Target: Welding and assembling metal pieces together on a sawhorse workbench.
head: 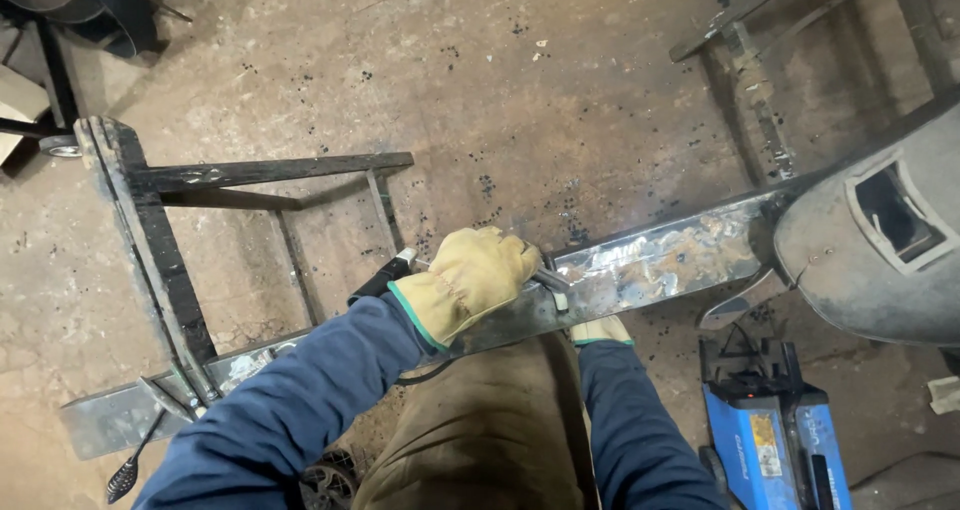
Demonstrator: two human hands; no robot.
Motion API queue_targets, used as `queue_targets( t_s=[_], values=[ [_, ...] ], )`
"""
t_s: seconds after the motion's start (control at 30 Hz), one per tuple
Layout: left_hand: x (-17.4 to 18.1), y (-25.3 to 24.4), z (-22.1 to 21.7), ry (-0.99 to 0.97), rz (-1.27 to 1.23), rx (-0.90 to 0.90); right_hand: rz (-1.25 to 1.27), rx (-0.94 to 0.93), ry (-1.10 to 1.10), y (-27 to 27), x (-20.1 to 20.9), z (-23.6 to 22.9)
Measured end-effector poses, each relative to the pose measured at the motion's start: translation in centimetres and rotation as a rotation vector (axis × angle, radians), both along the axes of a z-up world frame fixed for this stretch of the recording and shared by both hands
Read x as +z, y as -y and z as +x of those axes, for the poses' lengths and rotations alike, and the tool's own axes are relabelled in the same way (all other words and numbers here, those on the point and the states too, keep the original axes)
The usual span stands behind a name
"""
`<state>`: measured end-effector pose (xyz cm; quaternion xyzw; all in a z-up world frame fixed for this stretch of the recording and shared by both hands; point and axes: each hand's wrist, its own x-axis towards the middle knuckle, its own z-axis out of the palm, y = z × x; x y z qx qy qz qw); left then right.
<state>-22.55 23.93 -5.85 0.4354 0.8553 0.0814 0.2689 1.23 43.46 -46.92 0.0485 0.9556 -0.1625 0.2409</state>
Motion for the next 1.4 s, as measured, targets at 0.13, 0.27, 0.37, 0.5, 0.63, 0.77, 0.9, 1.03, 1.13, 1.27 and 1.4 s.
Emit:
queue_targets(
  t_s=[0.13,0.27,0.37,0.5,0.63,0.77,0.9,1.03,1.13,1.27,1.4],
  values=[
    [0.1,0.0,0.1,0.0,-0.022,-0.014,0.111,0.138,0.109,-0.6,-0.6,0.2],
    [-0.3,0.3,0.2,0.015,-0.028,0.009,0.176,0.203,0.127,-0.4,0.4,-0.7],
    [-0.3,-0.1,0.2,0.062,-0.078,0.037,0.225,0.25,0.139,-0.5,1.0,-1.4],
    [1.7,-0.9,-0.3,0.099,-0.121,0.069,0.291,0.314,0.152,-0.6,1.8,-2.8],
    [4.0,-1.5,-0.8,0.207,-0.304,0.097,0.355,0.382,0.167,-0.6,2.9,-4.3],
    [4.2,-2.0,-0.5,0.137,-0.284,0.027,0.415,0.452,0.183,-0.2,5.5,-6.6],
    [5.0,-2.3,-0.6,0.129,-0.294,0.007,0.369,0.424,0.138,0.5,5.6,-4.7],
    [5.2,-2.8,-0.9,0.226,-0.385,0.071,0.31,0.373,0.084,1.2,5.9,-3.1],
    [5.0,-2.9,-1.0,0.233,-0.39,0.073,0.271,0.341,0.034,1.4,6.2,-2.6],
    [4.3,-3.0,-1.1,0.262,-0.442,0.044,0.219,0.302,-0.025,1.4,7.1,-1.3],
    [5.3,-3.1,-1.4,0.321,-0.484,0.071,0.167,0.256,-0.086,1.5,7.6,-1.0]
  ],
)
